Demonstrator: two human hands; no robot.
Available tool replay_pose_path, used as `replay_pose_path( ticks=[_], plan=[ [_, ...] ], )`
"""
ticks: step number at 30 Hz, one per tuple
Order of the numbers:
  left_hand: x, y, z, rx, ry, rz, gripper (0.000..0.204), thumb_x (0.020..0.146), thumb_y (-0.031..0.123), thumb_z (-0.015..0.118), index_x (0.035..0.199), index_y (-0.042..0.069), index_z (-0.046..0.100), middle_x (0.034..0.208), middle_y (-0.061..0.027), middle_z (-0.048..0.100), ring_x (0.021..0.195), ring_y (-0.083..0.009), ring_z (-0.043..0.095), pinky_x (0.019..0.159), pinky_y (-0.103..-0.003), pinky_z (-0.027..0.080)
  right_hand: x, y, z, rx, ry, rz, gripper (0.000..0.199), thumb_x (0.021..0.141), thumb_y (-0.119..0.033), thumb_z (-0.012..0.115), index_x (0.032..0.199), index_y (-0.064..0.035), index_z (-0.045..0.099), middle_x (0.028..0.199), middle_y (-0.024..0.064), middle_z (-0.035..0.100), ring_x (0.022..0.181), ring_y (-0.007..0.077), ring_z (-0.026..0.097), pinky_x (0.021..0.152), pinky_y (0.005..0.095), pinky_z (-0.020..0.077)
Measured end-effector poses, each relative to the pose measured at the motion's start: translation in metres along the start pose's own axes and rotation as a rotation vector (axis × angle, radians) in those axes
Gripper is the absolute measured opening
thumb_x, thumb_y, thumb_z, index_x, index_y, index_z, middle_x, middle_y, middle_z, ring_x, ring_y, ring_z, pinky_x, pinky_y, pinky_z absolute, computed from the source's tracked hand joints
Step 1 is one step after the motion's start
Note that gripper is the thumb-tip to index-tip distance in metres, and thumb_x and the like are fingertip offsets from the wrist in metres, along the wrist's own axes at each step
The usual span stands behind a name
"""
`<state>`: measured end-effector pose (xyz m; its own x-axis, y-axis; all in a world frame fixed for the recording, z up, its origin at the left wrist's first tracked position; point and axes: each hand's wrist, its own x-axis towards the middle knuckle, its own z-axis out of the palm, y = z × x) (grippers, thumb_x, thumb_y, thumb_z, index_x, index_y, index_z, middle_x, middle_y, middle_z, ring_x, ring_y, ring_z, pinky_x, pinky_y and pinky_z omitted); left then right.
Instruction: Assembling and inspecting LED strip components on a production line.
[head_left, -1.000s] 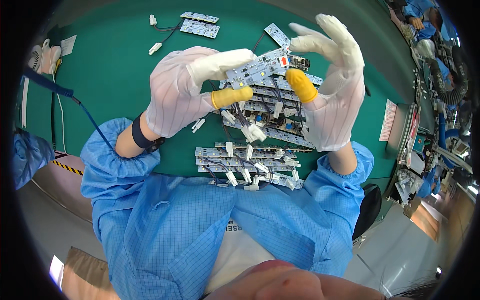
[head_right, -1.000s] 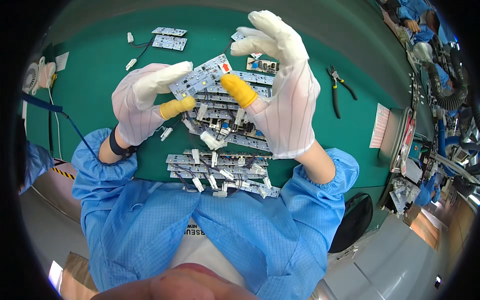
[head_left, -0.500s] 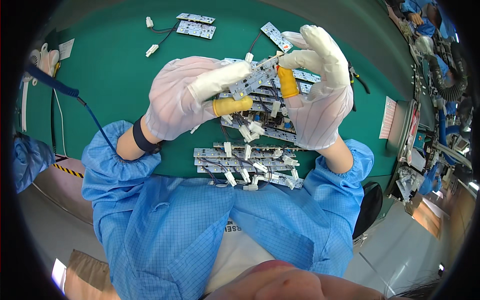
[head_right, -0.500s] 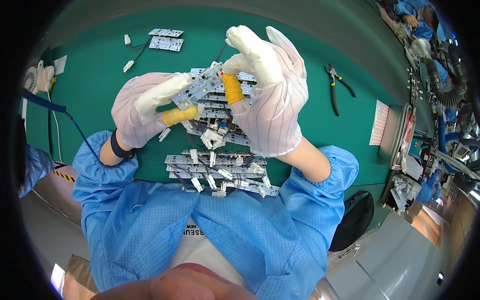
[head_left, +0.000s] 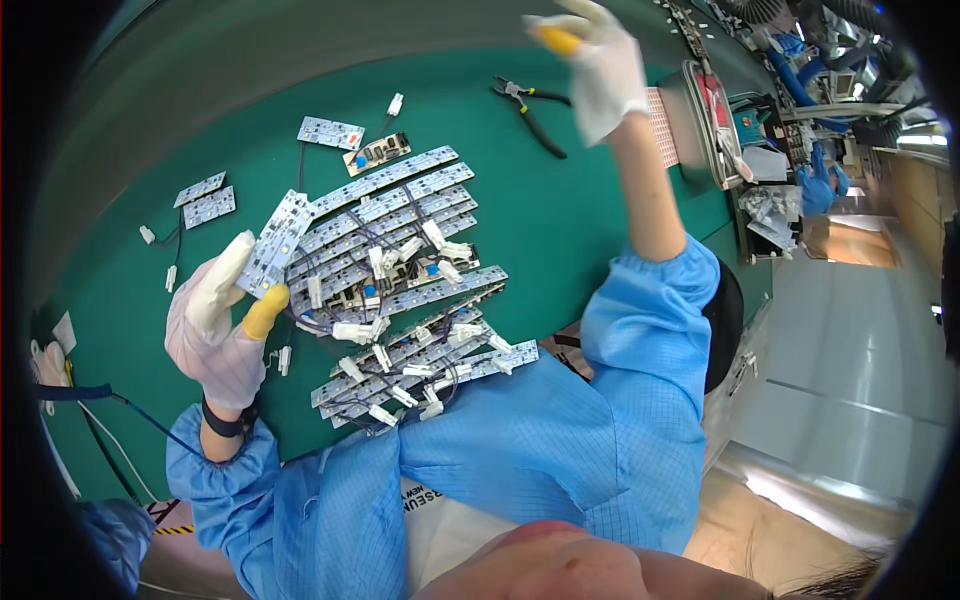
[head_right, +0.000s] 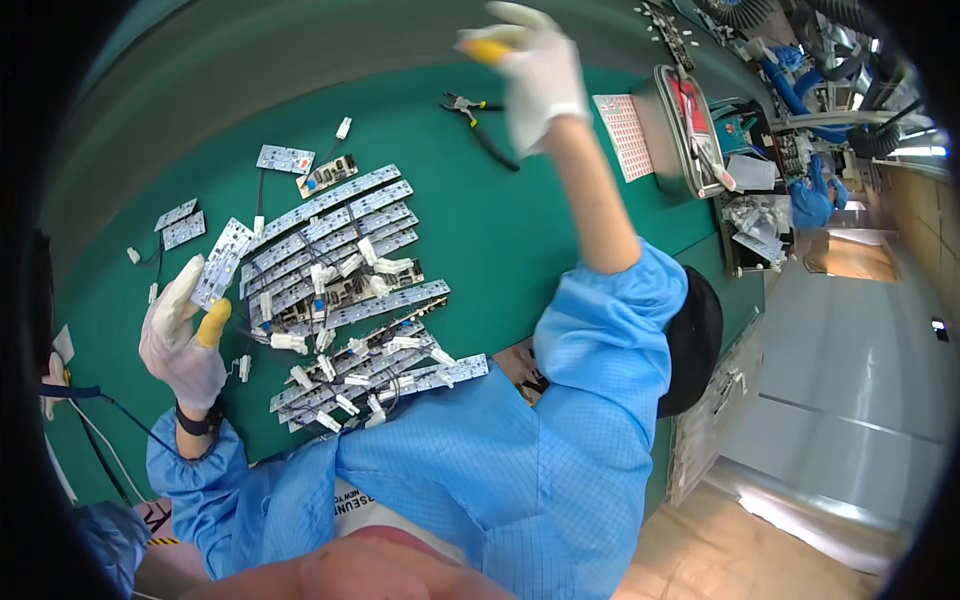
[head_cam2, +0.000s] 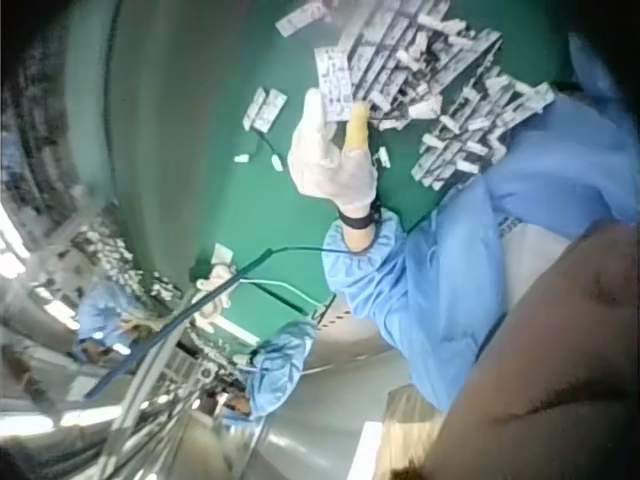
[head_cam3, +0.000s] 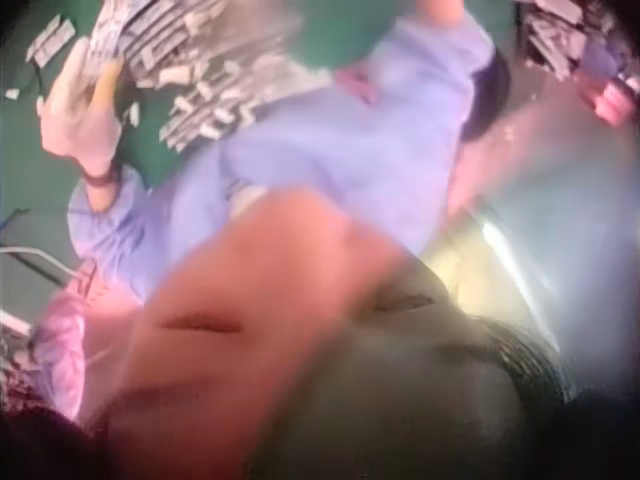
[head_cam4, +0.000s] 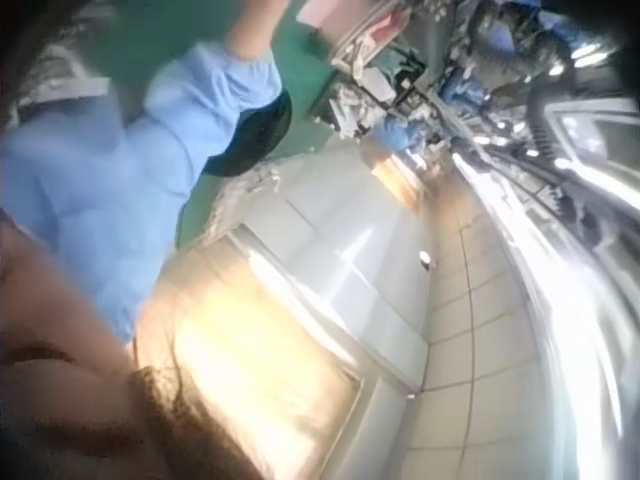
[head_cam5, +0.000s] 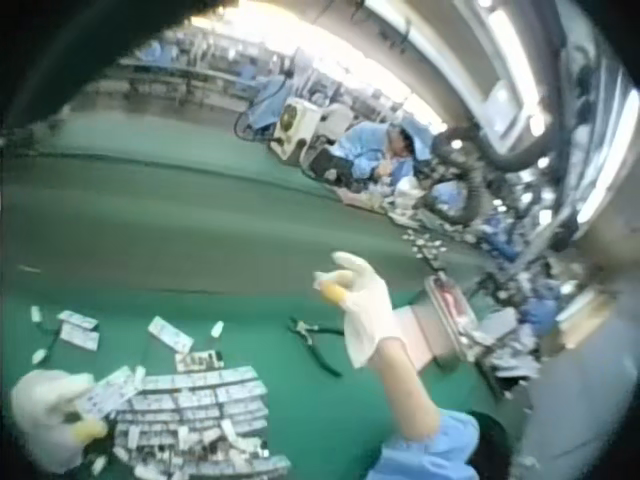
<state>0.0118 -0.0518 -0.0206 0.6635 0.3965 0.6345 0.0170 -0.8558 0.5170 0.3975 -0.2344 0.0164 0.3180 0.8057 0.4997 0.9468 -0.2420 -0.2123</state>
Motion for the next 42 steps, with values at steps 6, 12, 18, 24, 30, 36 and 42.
replay_pose_path(
  ticks=[6, 12, 18, 24, 30, 36, 42],
  plan=[
    [0.007, 0.001, 0.006, -0.087, -0.018, -0.006, 0.047, 0.068, 0.016, 0.082, 0.108, -0.002, 0.065, 0.103, -0.0129, 0.069, 0.085, -0.0215, 0.065, 0.077, -0.028, 0.05, -0.069, 0.172, -0.06, -0.083, -0.023, 0.799, 0.048, 0.074, -0.01, 0.071, 0.12, -0.0024, 0.058, 0.094, 0.0084, 0.071, 0.087, 0.0172, 0.067, 0.079, 0.0251, 0.0502],
    [-0.004, -0.001, 0.009, -0.2, -0.008, -0.167, 0.045, 0.071, 0.016, 0.08, 0.109, -0.003, 0.065, 0.103, -0.0128, 0.069, 0.087, -0.0203, 0.065, 0.076, -0.027, 0.051, -0.082, 0.183, -0.038, -0.393, -0.132, 0.704, 0.046, 0.073, -0.016, 0.071, 0.117, -0.009, 0.06, 0.087, 0.0088, 0.071, 0.086, 0.0259, 0.068, 0.077, 0.0363, 0.0516],
    [0.007, 0.002, 0.006, -0.069, -0.064, -0.086, 0.046, 0.071, 0.019, 0.08, 0.109, -0.002, 0.065, 0.103, -0.0115, 0.069, 0.087, -0.0194, 0.065, 0.077, -0.027, 0.051, -0.078, 0.177, -0.026, -0.716, -0.189, 0.774, 0.053, 0.074, -0.022, 0.073, 0.122, -0.0105, 0.054, 0.094, 0.0078, 0.071, 0.089, 0.0251, 0.067, 0.077, 0.0376, 0.0518],
    [0.006, 0.0, 0.0, -0.024, -0.056, -0.05, 0.045, 0.072, 0.022, 0.08, 0.109, -0.001, 0.066, 0.099, -0.0103, 0.07, 0.085, -0.0193, 0.065, 0.077, -0.028, 0.05, -0.047, 0.137, -0.033, -1.037, -0.141, 0.764, 0.048, 0.077, -0.015, 0.068, 0.122, -0.0149, 0.051, 0.1, 0.0075, 0.064, 0.101, 0.0244, 0.061, 0.079, 0.0418, 0.0505],
    [0.008, 0.004, -0.003, -0.49, -0.096, -0.537, 0.048, 0.079, 0.026, 0.074, 0.111, -0.007, 0.061, 0.106, -0.0121, 0.067, 0.089, -0.015, 0.063, 0.081, -0.026, 0.048, 0.008, -0.058, -0.006, 0.446, -0.1, 0.298, 0.048, 0.082, -0.014, 0.064, 0.128, -0.0078, 0.049, 0.105, 0.0052, 0.064, 0.088, 0.0197, 0.063, 0.074, 0.0282, 0.0488],
    [0.011, 0.004, 0.009, -0.676, -0.186, -0.391, 0.04, 0.08, 0.009, 0.07, 0.118, 0.0, 0.061, 0.083, -0.0082, 0.071, 0.072, -0.0093, 0.064, 0.07, -0.023, 0.048, -0.001, -0.206, -0.008, 1.202, -0.679, 0.536, 0.055, 0.084, -0.014, 0.064, 0.133, -0.0029, 0.041, 0.09, 0.0073, 0.061, 0.058, 0.011, 0.061, 0.045, 0.0181, 0.0435],
    [0.007, 0.001, 0.022, -0.421, -0.001, -0.183, 0.046, 0.073, 0.028, 0.074, 0.113, 0.009, 0.065, 0.077, -0.0018, 0.071, 0.071, -0.0131, 0.067, 0.063, -0.025, 0.045, -0.007, -0.195, 0.012, 1.105, -0.597, 0.49, 0.033, 0.084, -0.007, 0.061, 0.116, 0.0006, 0.055, 0.085, 0.01, 0.064, 0.054, 0.0093, 0.058, 0.045, 0.0191, 0.0437]
  ],
)
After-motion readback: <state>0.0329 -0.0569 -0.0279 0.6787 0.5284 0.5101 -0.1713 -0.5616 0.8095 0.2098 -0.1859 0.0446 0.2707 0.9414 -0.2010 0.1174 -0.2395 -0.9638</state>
